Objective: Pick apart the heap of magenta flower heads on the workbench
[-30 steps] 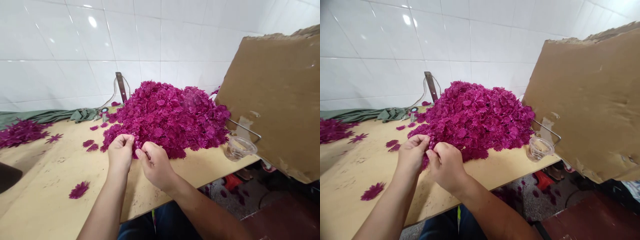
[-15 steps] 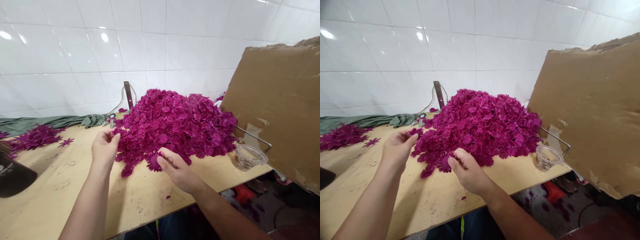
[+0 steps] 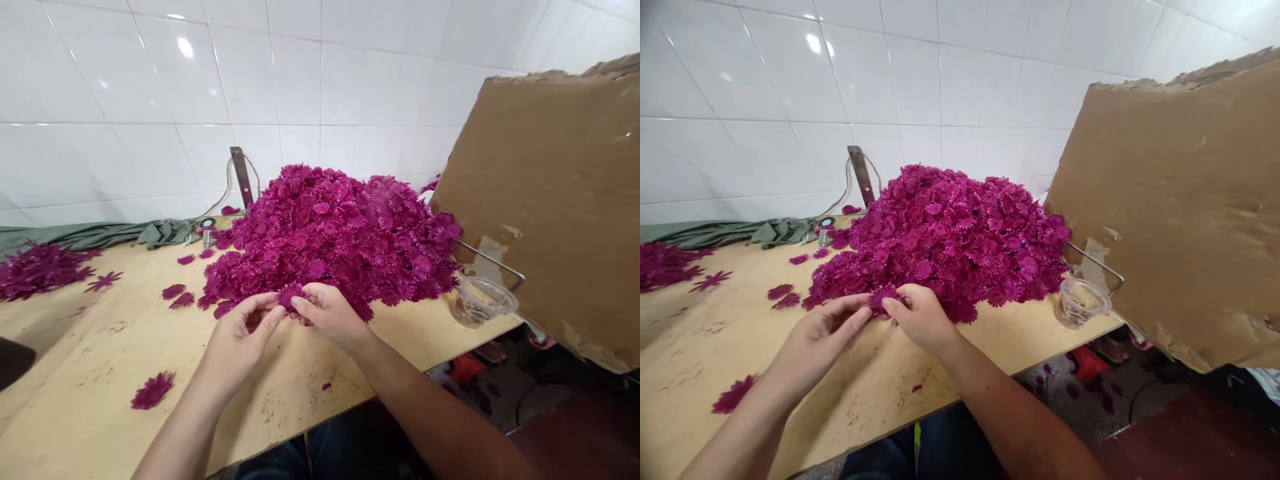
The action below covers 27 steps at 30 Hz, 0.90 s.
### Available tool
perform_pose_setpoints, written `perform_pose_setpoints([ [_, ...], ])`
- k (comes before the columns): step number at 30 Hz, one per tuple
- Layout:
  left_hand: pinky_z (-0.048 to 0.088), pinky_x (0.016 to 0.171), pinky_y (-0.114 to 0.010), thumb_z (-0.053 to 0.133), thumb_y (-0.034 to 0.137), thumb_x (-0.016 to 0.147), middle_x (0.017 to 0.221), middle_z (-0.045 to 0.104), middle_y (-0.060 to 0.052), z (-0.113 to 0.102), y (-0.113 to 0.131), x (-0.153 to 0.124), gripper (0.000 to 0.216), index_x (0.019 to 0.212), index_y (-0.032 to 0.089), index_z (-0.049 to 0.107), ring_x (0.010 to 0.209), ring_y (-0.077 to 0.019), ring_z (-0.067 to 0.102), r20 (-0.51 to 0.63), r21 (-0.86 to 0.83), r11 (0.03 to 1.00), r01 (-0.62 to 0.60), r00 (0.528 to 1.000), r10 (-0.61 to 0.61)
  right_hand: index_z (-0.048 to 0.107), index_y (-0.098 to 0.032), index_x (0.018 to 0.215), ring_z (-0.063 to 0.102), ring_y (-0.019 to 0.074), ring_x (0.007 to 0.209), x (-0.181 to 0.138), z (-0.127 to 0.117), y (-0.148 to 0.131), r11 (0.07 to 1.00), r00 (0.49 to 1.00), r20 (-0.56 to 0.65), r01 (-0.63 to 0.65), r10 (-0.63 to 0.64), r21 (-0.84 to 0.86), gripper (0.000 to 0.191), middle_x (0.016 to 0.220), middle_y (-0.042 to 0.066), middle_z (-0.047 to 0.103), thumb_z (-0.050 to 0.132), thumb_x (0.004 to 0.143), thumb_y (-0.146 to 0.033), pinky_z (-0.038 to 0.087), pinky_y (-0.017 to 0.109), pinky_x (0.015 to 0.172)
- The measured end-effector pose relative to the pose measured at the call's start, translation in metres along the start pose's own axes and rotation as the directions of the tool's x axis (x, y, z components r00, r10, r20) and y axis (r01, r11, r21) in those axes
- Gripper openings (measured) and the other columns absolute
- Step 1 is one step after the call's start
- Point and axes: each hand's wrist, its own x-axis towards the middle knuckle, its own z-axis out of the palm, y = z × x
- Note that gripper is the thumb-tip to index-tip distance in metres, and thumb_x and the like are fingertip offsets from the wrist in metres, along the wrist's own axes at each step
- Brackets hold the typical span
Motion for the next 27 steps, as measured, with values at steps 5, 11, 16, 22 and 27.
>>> perform_pose_setpoints([
  [5,0.05,0.073,-0.034,0.064,0.046,0.057,0.079,0.066,-0.006,0.015,-0.012,-0.002,0.039,0.083,0.016,0.061,0.074,-0.0182,0.061,-0.059,-0.06,0.995,-0.075,0.996,0.071,0.04,-0.017,0.053,0.035,0.006,0.048,0.003,0.003,0.006,0.954,0.99,-0.047,0.112,-0.13,-0.276,0.027,0.049,-0.006,0.04,0.052,0.076,-0.026,0.028,0.021,0.048],
  [11,0.049,0.078,-0.037,0.065,0.042,0.056,0.08,0.068,-0.007,0.01,-0.01,-0.005,0.033,0.078,0.018,0.066,0.078,-0.0212,0.063,0.049,0.031,0.995,-0.094,0.995,0.092,0.035,-0.018,0.054,0.033,0.0069,0.049,0.004,0.004,0.007,0.934,0.99,0.032,0.137,-0.134,-0.33,0.034,0.05,-0.005,0.035,0.042,0.083,-0.034,0.027,0.022,0.048],
  [16,0.051,0.069,-0.034,0.065,0.043,0.057,0.066,0.068,-0.004,0.009,-0.008,-0.003,0.025,0.066,0.019,0.064,0.07,-0.0207,0.063,0.057,-0.029,0.997,-0.065,0.996,0.067,0.039,-0.018,0.061,0.04,0.0085,0.054,0.003,0.007,0.007,0.93,0.981,0.127,0.18,-0.146,-0.322,0.03,0.057,-0.003,0.043,0.035,0.087,-0.032,0.033,0.024,0.054],
  [22,0.046,0.058,-0.027,0.064,0.042,0.057,0.055,0.06,-0.001,0.007,-0.016,0.003,0.024,0.055,0.018,0.059,0.056,-0.0139,0.054,-0.003,-0.069,0.993,-0.097,0.995,0.097,0.03,-0.019,0.056,0.032,0.0079,0.051,0.0,0.011,0.004,0.854,0.963,0.127,0.27,-0.238,-0.444,0.032,0.053,-0.005,0.035,0.038,0.084,-0.03,0.025,0.024,0.051],
  [27,0.037,0.047,-0.023,0.062,0.043,0.053,0.049,0.05,0.005,0.001,-0.021,0.013,0.026,0.057,0.02,0.049,0.046,-0.0095,0.042,-0.31,-0.142,0.989,-0.042,0.951,-0.005,0.032,-0.019,0.058,0.029,0.0076,0.05,-0.008,0.024,-0.004,0.805,0.934,0.196,0.356,-0.298,-0.474,0.027,0.053,-0.006,0.033,0.045,0.08,-0.027,0.022,0.024,0.05],
])
